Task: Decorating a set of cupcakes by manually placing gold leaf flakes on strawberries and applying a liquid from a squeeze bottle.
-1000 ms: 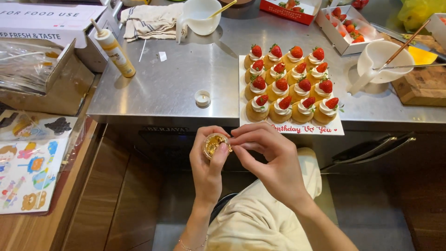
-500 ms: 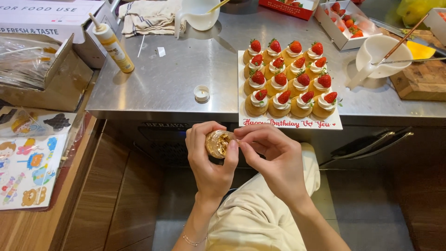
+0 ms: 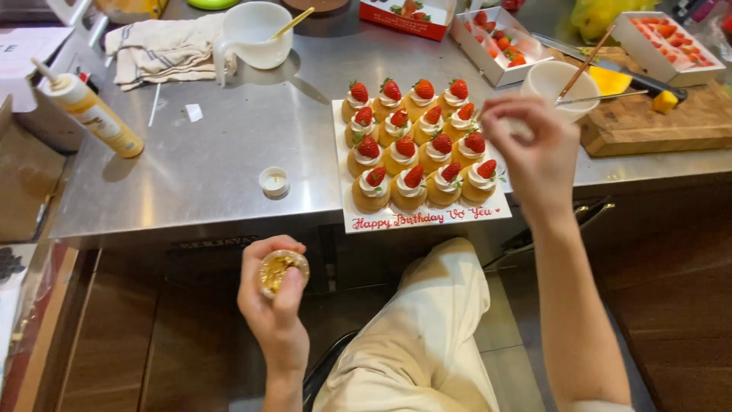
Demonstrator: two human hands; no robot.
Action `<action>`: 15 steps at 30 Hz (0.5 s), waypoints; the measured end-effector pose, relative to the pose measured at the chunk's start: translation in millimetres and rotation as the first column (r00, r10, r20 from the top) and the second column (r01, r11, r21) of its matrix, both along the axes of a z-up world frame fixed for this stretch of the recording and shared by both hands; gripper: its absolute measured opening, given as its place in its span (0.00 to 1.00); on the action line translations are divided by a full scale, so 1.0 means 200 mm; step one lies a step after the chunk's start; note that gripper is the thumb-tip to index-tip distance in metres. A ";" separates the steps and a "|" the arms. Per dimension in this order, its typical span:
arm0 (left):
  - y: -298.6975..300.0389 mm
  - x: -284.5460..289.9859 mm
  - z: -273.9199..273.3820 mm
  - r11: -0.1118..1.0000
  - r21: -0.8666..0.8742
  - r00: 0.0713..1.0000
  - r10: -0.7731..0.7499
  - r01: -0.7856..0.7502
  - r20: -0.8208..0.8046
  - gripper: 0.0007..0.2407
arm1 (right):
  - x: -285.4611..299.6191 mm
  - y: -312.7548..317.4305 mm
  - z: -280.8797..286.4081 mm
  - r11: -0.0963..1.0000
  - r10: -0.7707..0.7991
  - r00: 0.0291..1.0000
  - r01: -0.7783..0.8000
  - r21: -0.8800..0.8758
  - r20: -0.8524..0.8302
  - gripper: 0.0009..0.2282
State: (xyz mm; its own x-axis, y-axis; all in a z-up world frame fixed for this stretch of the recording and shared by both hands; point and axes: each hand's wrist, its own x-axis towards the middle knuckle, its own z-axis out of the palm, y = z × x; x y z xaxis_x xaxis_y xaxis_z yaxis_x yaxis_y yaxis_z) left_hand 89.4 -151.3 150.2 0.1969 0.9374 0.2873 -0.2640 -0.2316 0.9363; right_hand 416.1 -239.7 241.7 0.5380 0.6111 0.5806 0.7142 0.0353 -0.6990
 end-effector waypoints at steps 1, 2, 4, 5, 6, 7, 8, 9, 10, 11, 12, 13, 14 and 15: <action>0.01 0.01 -0.01 1.000 -0.002 1.000 -0.013 0.013 0.003 0.12 | 0.23 0.04 -0.07 1.000 -0.013 1.000 0.013 -0.002 0.003 0.03; 0.03 0.01 -0.01 0.999 -0.036 1.000 0.005 -0.004 0.027 0.13 | 0.45 0.08 -0.13 0.991 -0.096 0.987 0.106 -0.081 0.126 0.03; 0.05 0.01 -0.02 0.998 -0.069 0.998 0.018 -0.014 0.053 0.15 | 0.75 0.15 -0.25 0.966 -0.172 0.952 0.214 -0.146 0.254 0.04; 0.06 0.02 -0.03 0.996 -0.085 0.998 0.017 -0.012 0.053 0.15 | 0.81 0.19 -0.29 0.951 -0.157 0.951 0.217 -0.219 0.265 0.05; 0.06 0.02 -0.05 0.995 -0.101 0.998 0.019 -0.013 0.053 0.15 | 0.88 0.23 -0.34 0.931 -0.138 0.952 0.219 -0.291 0.274 0.06; 0.07 0.03 -0.06 0.995 -0.100 0.998 0.014 -0.009 0.055 0.15 | 0.90 0.26 -0.36 0.931 -0.142 0.950 0.224 -0.289 0.276 0.06; 0.07 0.03 -0.07 0.994 -0.109 0.999 0.016 -0.010 0.046 0.15 | 0.92 0.28 -0.39 0.923 -0.133 0.951 0.221 -0.314 0.279 0.05; 0.07 0.03 -0.08 0.993 -0.119 0.999 0.017 -0.012 0.037 0.15 | 0.94 0.30 -0.42 0.915 -0.123 0.951 0.219 -0.339 0.282 0.05; 0.08 0.04 -0.09 0.993 -0.120 0.999 0.015 -0.010 0.035 0.15 | 0.95 0.31 -0.43 0.914 -0.125 0.952 0.220 -0.341 0.281 0.05; 0.08 0.04 -0.09 0.993 -0.114 0.999 0.019 -0.014 0.035 0.15 | 0.95 0.32 -0.44 0.915 -0.123 0.951 0.219 -0.340 0.282 0.05; 0.08 0.04 -0.10 0.994 -0.107 0.999 0.024 -0.020 0.035 0.16 | 0.95 0.33 -0.46 0.915 -0.120 0.952 0.216 -0.340 0.283 0.05; 0.08 0.04 -0.10 0.994 -0.109 0.999 0.024 -0.020 0.031 0.16 | 0.95 0.33 -0.46 0.915 -0.119 0.953 0.215 -0.342 0.280 0.05; 0.09 0.04 -0.10 0.994 -0.111 0.999 0.024 -0.021 0.026 0.16 | 0.95 0.34 -0.46 0.910 -0.121 0.947 0.226 -0.348 0.298 0.05; 0.09 0.04 -0.10 0.993 -0.113 1.000 0.024 -0.022 0.020 0.15 | 0.94 0.34 -0.46 0.905 -0.122 0.941 0.236 -0.354 0.315 0.05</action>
State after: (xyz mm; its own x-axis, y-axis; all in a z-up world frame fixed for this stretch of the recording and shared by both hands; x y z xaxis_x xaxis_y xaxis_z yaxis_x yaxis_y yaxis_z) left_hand 97.9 -132.8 130.2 0.1701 0.9682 0.1836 -0.2798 -0.1312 0.9510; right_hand 604.3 -172.2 149.5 0.5102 0.7239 0.4644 0.8497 -0.3405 -0.4026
